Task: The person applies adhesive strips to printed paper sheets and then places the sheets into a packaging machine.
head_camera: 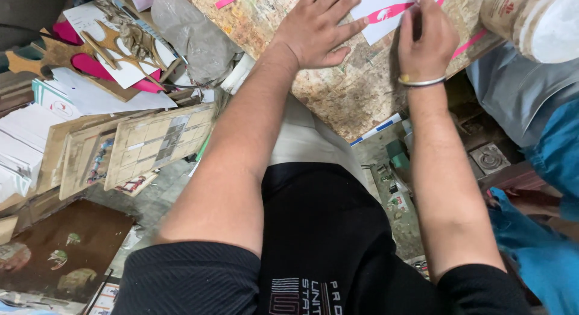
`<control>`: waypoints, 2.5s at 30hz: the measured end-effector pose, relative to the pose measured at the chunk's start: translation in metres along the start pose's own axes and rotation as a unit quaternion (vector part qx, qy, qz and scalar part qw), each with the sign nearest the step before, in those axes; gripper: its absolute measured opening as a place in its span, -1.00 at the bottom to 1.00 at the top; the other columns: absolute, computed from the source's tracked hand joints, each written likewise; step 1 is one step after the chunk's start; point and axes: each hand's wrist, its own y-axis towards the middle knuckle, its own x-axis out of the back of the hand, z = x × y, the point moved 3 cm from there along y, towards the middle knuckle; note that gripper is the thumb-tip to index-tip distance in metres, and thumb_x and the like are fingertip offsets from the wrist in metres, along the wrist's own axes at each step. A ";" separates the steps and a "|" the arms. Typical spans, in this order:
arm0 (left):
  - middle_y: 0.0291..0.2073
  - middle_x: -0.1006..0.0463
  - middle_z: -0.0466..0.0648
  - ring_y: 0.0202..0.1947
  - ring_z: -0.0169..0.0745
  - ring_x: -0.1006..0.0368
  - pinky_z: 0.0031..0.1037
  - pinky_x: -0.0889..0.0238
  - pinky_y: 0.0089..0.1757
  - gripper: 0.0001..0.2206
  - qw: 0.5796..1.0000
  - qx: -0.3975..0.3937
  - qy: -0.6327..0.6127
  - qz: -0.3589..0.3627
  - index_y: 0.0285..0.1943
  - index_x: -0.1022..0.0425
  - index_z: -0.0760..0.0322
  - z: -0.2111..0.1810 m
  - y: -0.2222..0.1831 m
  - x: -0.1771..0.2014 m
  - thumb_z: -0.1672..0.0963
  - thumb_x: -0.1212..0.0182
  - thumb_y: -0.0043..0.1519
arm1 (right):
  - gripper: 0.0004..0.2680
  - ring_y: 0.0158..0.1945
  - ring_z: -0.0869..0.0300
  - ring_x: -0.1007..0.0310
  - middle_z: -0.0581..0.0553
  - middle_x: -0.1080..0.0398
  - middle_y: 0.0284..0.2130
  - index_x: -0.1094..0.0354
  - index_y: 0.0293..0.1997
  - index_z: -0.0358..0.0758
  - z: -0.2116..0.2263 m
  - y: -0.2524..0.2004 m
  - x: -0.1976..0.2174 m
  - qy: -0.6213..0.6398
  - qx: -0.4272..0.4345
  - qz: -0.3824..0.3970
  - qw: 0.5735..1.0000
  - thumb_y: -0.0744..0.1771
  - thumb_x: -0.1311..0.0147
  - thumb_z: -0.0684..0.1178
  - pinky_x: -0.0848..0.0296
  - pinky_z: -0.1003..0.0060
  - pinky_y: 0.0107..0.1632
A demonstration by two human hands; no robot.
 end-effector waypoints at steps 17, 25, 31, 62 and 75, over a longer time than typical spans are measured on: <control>0.39 -0.27 0.05 0.40 0.07 -0.09 0.05 0.08 0.29 -0.48 1.000 -0.003 -0.016 0.011 0.43 -0.41 -0.07 0.000 0.000 -0.009 -0.14 -0.24 0.31 | -0.47 0.58 -0.47 0.43 -0.55 0.37 0.52 -0.08 0.65 0.28 0.025 -0.029 -0.023 -0.151 -0.105 0.194 0.964 0.44 -0.07 0.42 0.40 -0.46 0.50; 0.35 -0.30 0.05 0.33 0.09 -0.15 0.03 0.04 0.25 -0.40 1.000 -0.008 -0.015 -0.019 0.49 -0.42 -0.08 0.000 0.002 0.003 -0.15 -0.26 0.24 | -0.45 0.55 -0.49 0.50 -0.54 0.36 0.52 -0.15 0.63 0.21 0.025 -0.033 -0.026 -0.167 -0.114 0.186 0.962 0.42 -0.06 0.45 0.43 -0.52 0.46; 0.33 -0.33 0.04 0.28 0.05 -0.19 -0.04 -0.06 0.17 -0.45 0.999 -0.017 -0.026 -0.017 0.41 -0.42 -0.04 0.001 -0.002 0.010 -0.10 -0.29 0.22 | -0.42 0.56 -0.48 0.48 -0.50 0.32 0.53 -0.18 0.55 0.01 0.020 -0.027 -0.014 -0.151 -0.241 0.164 0.945 0.39 0.03 0.48 0.44 -0.49 0.50; 0.27 -0.37 0.01 0.29 0.02 -0.23 -0.05 -0.06 0.19 -0.64 0.997 -0.028 -0.017 -0.069 0.11 -0.55 0.08 0.002 -0.002 0.009 -0.02 -0.32 0.16 | -0.41 0.57 -0.49 0.48 -0.47 0.36 0.55 0.05 0.65 0.24 0.021 -0.027 -0.014 -0.188 -0.215 0.193 0.939 0.43 0.00 0.50 0.41 -0.49 0.51; 0.43 -0.24 0.15 0.34 0.04 -0.18 -0.03 0.05 0.23 -0.25 0.995 0.031 -0.030 0.085 0.54 -0.25 0.11 0.005 0.004 0.001 -0.17 -0.18 0.17 | -0.55 0.59 -0.41 0.52 -0.42 0.40 0.60 0.02 0.61 0.40 0.047 -0.041 -0.051 -0.185 -0.098 0.254 0.944 0.48 0.10 0.40 0.43 -0.39 0.53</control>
